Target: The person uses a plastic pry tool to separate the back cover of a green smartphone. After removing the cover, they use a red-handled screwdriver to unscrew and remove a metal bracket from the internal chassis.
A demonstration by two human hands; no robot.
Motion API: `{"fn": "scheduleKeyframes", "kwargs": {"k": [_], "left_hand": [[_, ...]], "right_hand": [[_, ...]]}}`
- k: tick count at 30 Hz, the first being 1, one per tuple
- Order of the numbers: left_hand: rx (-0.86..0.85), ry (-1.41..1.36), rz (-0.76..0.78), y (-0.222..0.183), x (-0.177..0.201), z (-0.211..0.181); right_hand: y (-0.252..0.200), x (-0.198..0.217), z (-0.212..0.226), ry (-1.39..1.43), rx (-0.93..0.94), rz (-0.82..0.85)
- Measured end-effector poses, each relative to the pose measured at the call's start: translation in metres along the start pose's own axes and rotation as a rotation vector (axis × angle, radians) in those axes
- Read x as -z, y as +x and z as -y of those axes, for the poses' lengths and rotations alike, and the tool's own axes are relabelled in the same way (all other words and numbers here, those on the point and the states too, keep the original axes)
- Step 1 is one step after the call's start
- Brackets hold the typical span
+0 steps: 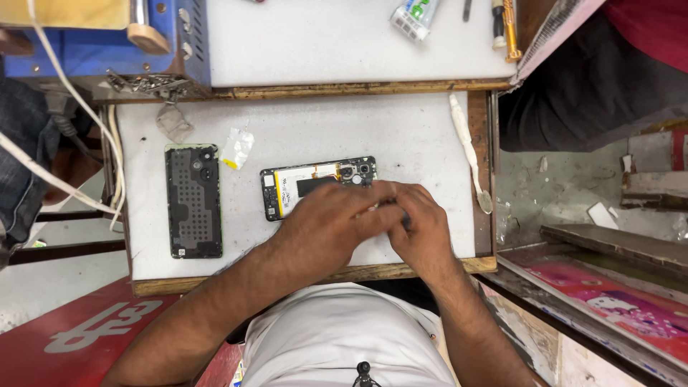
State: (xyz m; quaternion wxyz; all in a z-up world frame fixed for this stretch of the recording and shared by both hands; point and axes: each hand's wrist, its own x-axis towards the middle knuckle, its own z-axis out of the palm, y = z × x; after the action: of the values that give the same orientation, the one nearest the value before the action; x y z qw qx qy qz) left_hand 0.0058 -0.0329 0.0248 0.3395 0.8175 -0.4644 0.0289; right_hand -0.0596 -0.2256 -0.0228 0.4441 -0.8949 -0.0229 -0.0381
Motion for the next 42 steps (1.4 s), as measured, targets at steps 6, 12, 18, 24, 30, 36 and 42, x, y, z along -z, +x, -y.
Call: {"fn": "scheduleKeyframes", "kwargs": {"k": [6, 12, 18, 24, 30, 36, 42], "left_hand": [[0.193, 0.034, 0.130, 0.001, -0.005, 0.004], [0.128, 0.109, 0.109, -0.003, -0.005, 0.001], [0.036, 0.040, 0.115, -0.005, -0.003, 0.003], [-0.006, -0.045, 0.058, -0.001, 0.005, 0.004], [0.028, 0.049, 0.082, 0.007, 0.005, 0.005], [0.048, 0.054, -0.138, 0.001, 0.000, 0.008], [0.073, 0.060, -0.261, -0.007, -0.001, 0.013]], "right_hand": [[-0.005, -0.004, -0.008, -0.029, 0.034, -0.021], [-0.005, -0.002, -0.004, 0.016, -0.052, -0.009], [-0.008, 0.002, -0.005, 0.073, -0.049, -0.024], [-0.006, 0.000, -0.004, 0.065, -0.091, -0.011], [-0.002, -0.001, 0.000, -0.016, 0.044, -0.050], [-0.004, -0.002, 0.001, -0.013, -0.003, -0.038], [-0.001, -0.002, 0.005, -0.039, 0.051, -0.058]]}}
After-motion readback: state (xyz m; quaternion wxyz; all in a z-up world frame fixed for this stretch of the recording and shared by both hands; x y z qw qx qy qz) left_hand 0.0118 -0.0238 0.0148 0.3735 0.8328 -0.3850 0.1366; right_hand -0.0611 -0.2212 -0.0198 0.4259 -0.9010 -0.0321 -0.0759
